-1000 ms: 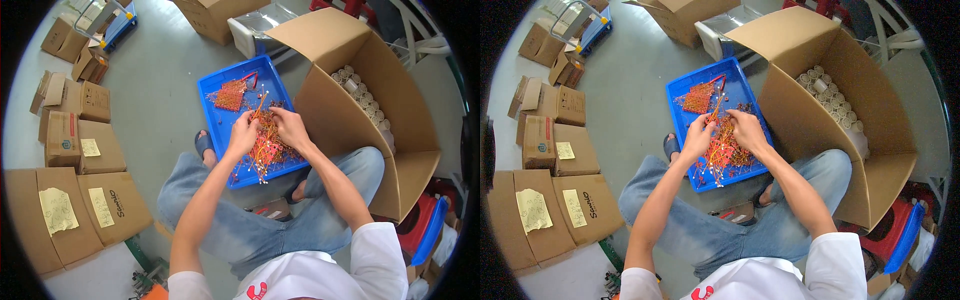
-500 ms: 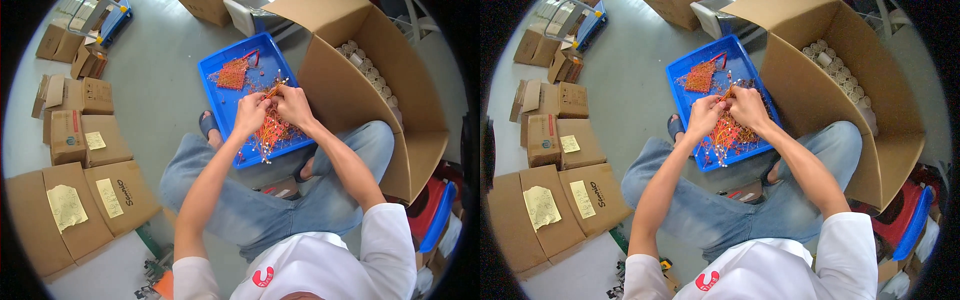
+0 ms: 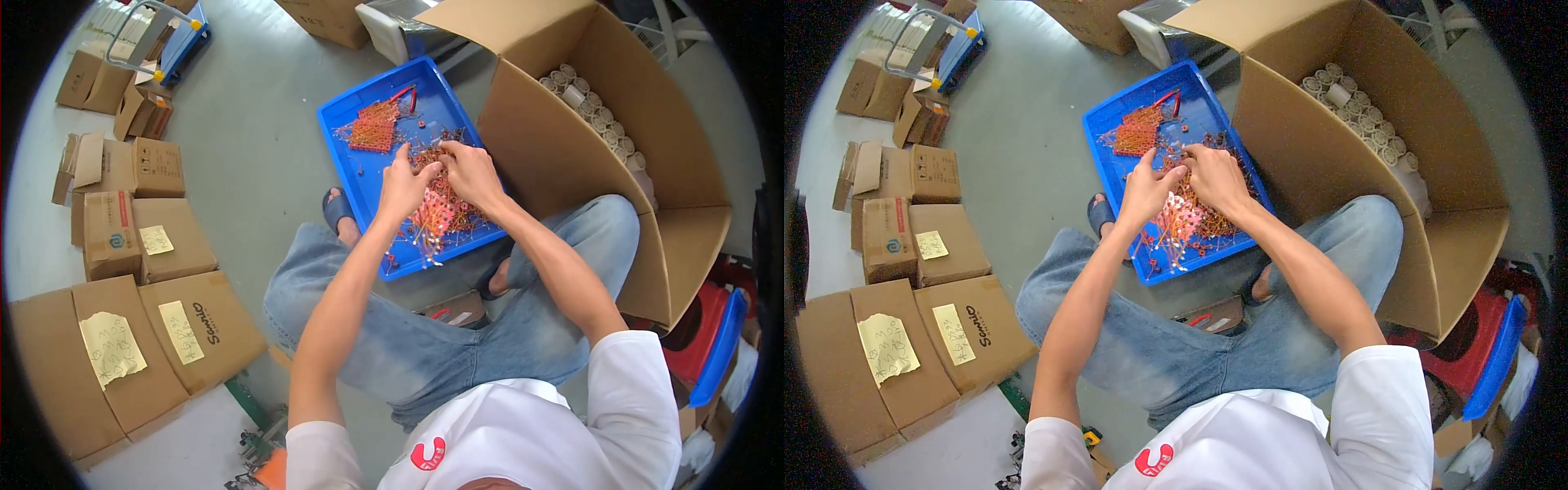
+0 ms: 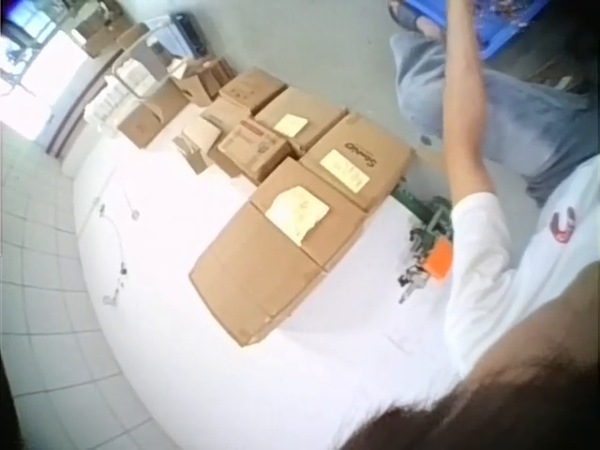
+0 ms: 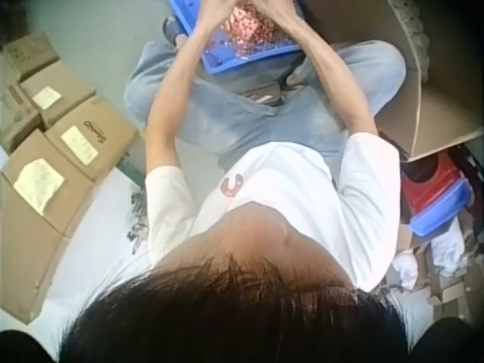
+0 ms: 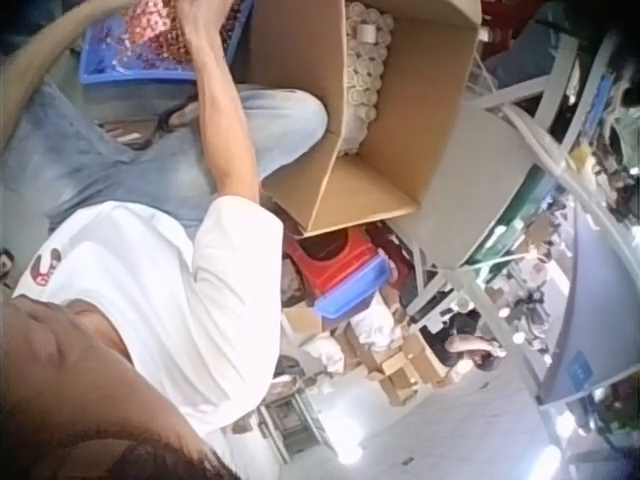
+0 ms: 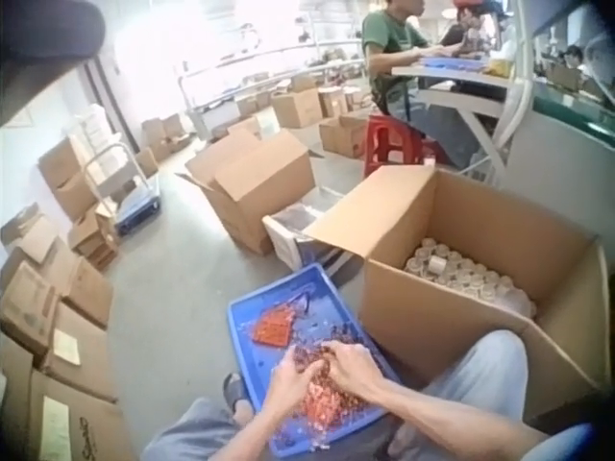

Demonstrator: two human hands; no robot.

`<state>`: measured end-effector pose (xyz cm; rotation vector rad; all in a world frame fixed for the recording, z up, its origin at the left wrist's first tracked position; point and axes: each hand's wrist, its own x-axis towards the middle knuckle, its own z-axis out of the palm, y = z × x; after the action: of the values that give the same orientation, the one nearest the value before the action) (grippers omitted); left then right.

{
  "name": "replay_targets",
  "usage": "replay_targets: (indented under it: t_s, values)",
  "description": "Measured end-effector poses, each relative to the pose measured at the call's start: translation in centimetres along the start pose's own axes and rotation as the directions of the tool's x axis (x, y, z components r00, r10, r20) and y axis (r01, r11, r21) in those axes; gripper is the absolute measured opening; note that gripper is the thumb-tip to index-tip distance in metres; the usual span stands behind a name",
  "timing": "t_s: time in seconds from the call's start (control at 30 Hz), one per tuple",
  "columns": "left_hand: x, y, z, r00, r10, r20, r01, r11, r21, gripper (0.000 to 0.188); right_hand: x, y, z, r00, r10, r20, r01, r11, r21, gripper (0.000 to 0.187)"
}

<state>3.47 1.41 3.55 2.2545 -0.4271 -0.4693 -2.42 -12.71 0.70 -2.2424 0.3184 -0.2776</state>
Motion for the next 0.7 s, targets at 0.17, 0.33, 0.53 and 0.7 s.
replay_targets:
  t_s: [0.17, 0.33, 0.53, 0.7]
  values:
    - [0.8, -1.0, -1.4, 0.984, 0.052, -0.17, -0.045, 0.998, 0.045, 0.06, 0.2, 1.3, 0.4, 0.99, -0.136, 0.037, 0.133, 0.987, 0.085, 0.048]
    - [2.0, -2.2, -2.6, 0.92, -0.049, -0.388, -0.086, 0.943, -0.323, 0.045, -0.4, -2.0, -1.0, 0.865, 0.184, 0.466, -0.459, 0.666, 0.589, 0.046]
    - [0.9, -0.8, -2.6, 0.977, 0.044, 0.21, 0.114, 0.722, -0.683, 0.038, 0.5, -0.1, -0.9, 0.937, 0.09, 0.337, -0.314, 0.64, 0.701, 0.021]
    - [0.2, -1.1, -1.8, 0.963, 0.115, 0.244, 0.042, 0.83, -0.556, 0.033, -0.5, -1.7, -1.0, 0.993, 0.109, 0.047, -0.119, 0.899, 0.421, 0.022]
